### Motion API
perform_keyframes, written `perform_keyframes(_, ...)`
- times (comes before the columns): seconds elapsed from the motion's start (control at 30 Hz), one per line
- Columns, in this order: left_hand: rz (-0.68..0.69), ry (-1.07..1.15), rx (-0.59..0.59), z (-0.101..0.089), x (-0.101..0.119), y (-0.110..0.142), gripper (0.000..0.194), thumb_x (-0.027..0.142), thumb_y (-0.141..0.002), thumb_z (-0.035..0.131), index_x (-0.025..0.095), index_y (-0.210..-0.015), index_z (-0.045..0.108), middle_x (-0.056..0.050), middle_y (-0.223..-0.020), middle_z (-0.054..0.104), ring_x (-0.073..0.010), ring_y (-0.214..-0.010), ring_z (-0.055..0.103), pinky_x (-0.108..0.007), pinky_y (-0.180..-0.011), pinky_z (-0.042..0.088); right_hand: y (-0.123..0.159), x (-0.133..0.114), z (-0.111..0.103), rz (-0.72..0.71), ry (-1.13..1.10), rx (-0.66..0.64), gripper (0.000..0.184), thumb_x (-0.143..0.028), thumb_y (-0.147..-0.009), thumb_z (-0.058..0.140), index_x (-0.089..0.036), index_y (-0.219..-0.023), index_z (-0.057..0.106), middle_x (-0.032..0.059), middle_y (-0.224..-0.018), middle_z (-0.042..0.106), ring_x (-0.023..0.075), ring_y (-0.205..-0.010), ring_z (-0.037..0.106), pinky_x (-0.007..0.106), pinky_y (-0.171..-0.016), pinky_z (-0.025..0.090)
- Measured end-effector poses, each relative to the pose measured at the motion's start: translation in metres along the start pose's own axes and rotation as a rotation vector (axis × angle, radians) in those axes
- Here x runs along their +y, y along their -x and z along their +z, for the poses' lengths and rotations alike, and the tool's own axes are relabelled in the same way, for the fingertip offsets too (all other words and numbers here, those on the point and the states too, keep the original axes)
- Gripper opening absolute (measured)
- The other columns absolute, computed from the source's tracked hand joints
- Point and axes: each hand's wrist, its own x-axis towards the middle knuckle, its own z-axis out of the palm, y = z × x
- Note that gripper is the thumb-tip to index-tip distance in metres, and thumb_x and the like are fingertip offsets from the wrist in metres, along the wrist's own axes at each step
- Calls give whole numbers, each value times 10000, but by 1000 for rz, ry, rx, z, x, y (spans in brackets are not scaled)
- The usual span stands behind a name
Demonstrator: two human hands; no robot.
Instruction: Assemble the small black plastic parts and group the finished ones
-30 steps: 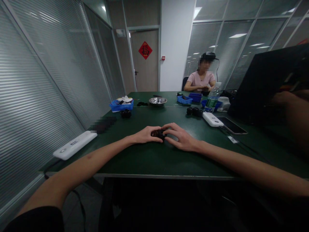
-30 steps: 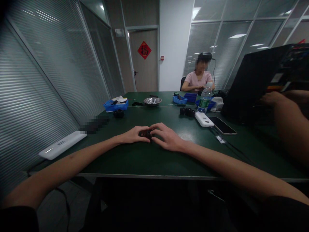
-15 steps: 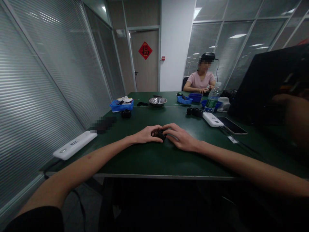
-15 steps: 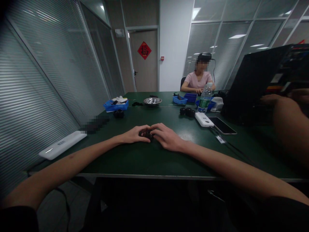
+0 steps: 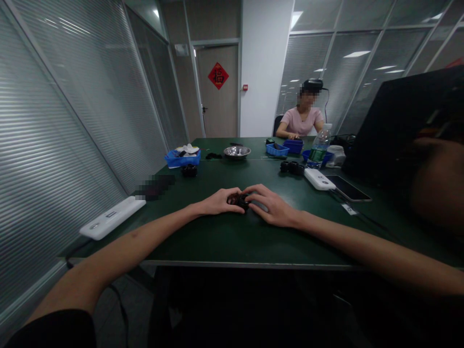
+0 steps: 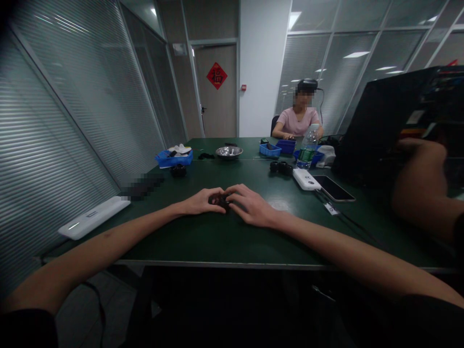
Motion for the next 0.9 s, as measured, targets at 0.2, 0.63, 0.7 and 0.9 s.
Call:
perform_keyframes(0.2, 78, 53, 5, 1, -2, 0, 571, 441, -852, 774, 205, -1337, 586, -56, -1188, 653, -219, -1075, 608, -336, -939, 439, 0, -1, -1, 9, 2, 4, 200, -274, -1022, 548, -207, -1192, 628, 134, -1307, 584, 286, -1224, 558, 525, -1031, 527)
perform_keyframes(0.63, 44, 37, 1, 1, -1, 0, 560, 447, -840, 787, 187, -1295, 589, -67, -1149, 657, -220, -1034, 614, -330, -895, 446, 2, 3, 1, -3, 8, -5, 233, -205, -1022, 511, -222, -1231, 612, 141, -1330, 570, 294, -1224, 553, 534, -1007, 544)
perform_keyframes(0.7, 59, 38, -9, 1, -1, -1, 549, 439, -854, 774, 186, -1307, 595, -69, -1170, 657, -221, -1053, 612, -331, -913, 443, 2, 2, 0, -1, 11, -2, 213, -246, -1020, 540, -219, -1217, 618, 139, -1317, 575, 294, -1220, 555, 536, -1018, 535)
perform_keyframes(0.9, 42, 8, -32, 0, 2, 0, 486, 474, -874, 744, 175, -1240, 629, -45, -1083, 650, -192, -954, 601, -303, -836, 437, 0, -1, -2, 28, 23, -4, 192, -323, -1011, 588, -217, -1161, 644, 130, -1306, 584, 293, -1220, 557, 530, -1015, 533)
